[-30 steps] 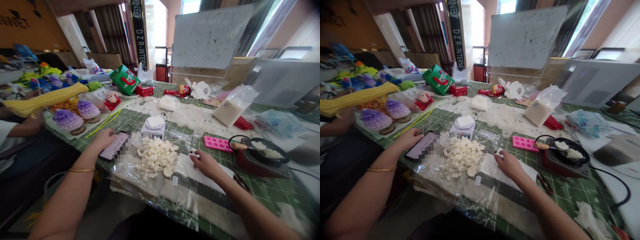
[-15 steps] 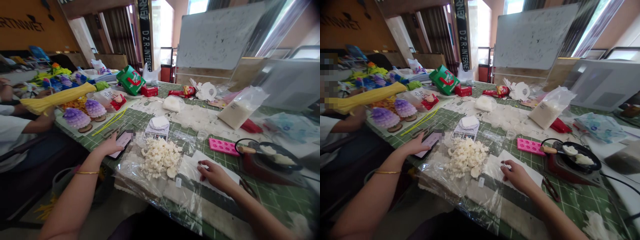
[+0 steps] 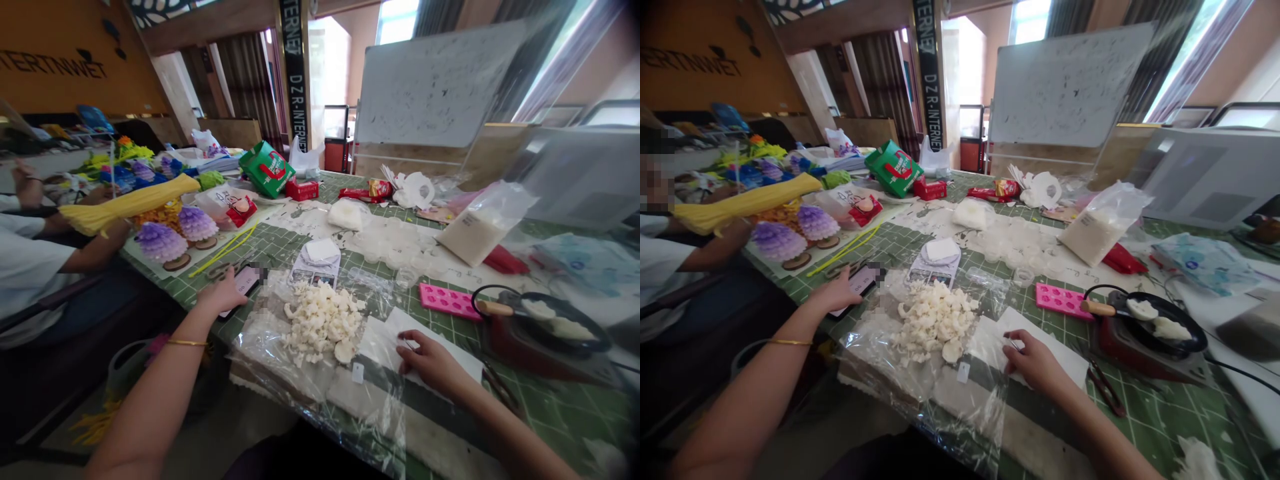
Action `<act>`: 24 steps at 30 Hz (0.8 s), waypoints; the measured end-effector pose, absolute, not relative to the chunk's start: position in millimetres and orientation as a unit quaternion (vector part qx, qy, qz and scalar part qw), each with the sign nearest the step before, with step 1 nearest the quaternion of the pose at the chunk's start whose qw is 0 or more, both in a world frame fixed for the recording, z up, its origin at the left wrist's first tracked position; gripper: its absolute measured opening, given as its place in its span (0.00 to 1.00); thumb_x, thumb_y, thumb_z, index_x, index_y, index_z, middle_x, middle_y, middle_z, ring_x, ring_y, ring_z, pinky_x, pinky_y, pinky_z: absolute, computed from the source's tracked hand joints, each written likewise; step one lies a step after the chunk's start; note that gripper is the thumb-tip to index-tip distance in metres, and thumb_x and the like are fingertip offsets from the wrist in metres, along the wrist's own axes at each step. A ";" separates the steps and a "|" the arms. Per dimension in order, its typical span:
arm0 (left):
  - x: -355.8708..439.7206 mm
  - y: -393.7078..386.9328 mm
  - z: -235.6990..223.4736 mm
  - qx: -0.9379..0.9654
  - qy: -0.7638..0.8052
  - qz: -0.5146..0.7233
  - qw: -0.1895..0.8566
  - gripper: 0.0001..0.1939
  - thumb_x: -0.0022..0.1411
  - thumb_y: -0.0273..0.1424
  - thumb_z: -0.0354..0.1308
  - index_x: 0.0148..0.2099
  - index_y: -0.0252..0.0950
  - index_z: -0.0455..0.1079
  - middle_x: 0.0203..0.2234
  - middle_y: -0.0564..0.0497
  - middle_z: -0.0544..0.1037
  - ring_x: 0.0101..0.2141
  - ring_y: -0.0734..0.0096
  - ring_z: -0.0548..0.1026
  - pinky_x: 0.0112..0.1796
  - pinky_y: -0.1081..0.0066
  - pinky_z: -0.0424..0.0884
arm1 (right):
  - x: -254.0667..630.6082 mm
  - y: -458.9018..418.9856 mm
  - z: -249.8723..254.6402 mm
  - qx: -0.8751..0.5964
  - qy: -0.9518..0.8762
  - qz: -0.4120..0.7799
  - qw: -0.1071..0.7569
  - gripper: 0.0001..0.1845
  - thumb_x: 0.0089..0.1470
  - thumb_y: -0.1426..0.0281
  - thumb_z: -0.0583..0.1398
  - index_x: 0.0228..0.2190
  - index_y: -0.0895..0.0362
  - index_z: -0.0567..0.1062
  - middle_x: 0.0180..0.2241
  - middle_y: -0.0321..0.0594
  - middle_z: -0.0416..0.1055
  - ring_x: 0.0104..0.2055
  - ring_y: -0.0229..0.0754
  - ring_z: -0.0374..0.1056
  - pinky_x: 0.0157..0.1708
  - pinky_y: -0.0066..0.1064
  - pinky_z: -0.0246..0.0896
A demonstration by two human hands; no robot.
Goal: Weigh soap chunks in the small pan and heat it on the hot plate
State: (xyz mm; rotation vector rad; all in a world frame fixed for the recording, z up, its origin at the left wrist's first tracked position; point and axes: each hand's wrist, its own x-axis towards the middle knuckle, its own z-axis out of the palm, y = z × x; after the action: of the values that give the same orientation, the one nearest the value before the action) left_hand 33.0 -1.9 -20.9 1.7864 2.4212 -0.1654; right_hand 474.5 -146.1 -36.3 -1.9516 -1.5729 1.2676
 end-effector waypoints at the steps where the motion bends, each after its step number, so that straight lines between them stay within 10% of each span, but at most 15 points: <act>1: 27.1 0.3 -20.9 0.587 0.806 -0.050 0.067 0.55 0.44 0.43 0.58 0.66 0.33 0.31 0.52 0.30 0.65 0.47 0.38 0.68 0.42 0.51 0.63 | 472.7 -145.5 -36.6 -0.682 -0.554 0.447 0.167 0.20 0.51 0.61 0.52 0.44 0.57 0.64 0.22 0.37 0.75 0.21 0.37 0.63 0.22 0.27 0.52; 8: 17.1 -5.0 -11.7 0.607 0.794 -0.005 0.007 0.43 0.44 0.41 0.59 0.61 0.34 0.52 0.54 0.33 0.64 0.49 0.39 0.66 0.44 0.52 0.62 | 468.4 -142.0 -39.0 -0.660 -0.578 0.449 0.168 0.19 0.51 0.63 0.52 0.44 0.58 0.65 0.23 0.37 0.75 0.22 0.37 0.64 0.23 0.27 0.53; 12: 44.3 -15.7 -4.5 0.647 0.759 0.065 0.032 0.21 0.52 0.45 0.49 0.38 0.34 0.71 0.37 0.40 0.76 0.39 0.51 0.73 0.36 0.63 0.66 | 473.1 -143.0 -33.3 -0.658 -0.586 0.443 0.163 0.18 0.52 0.60 0.51 0.41 0.57 0.67 0.24 0.38 0.76 0.24 0.38 0.66 0.23 0.27 0.52; 18: 77.9 -22.6 -11.7 0.660 0.705 0.062 0.253 0.15 0.45 0.43 0.55 0.26 0.34 0.68 0.19 0.50 0.74 0.20 0.66 0.72 0.21 0.73 0.62 | 476.2 -144.0 -32.7 -0.644 -0.608 0.433 0.170 0.11 0.52 0.63 0.51 0.33 0.56 0.68 0.24 0.39 0.76 0.29 0.40 0.69 0.31 0.28 0.56; 24: 71.9 -13.2 -19.8 0.681 0.705 0.089 0.175 0.05 0.46 0.33 0.52 0.25 0.36 0.65 0.17 0.53 0.71 0.23 0.68 0.71 0.24 0.74 0.60 | 458.5 -134.8 -31.3 -0.655 -0.630 0.386 0.160 0.05 0.49 0.70 0.52 0.29 0.56 0.67 0.25 0.39 0.75 0.29 0.38 0.69 0.31 0.27 0.56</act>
State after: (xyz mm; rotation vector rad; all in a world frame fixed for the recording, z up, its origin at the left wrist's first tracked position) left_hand 71.9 -13.2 -19.8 1.9313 1.9986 0.2517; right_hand 458.5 -134.8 -31.3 -1.8717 -1.7992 1.1037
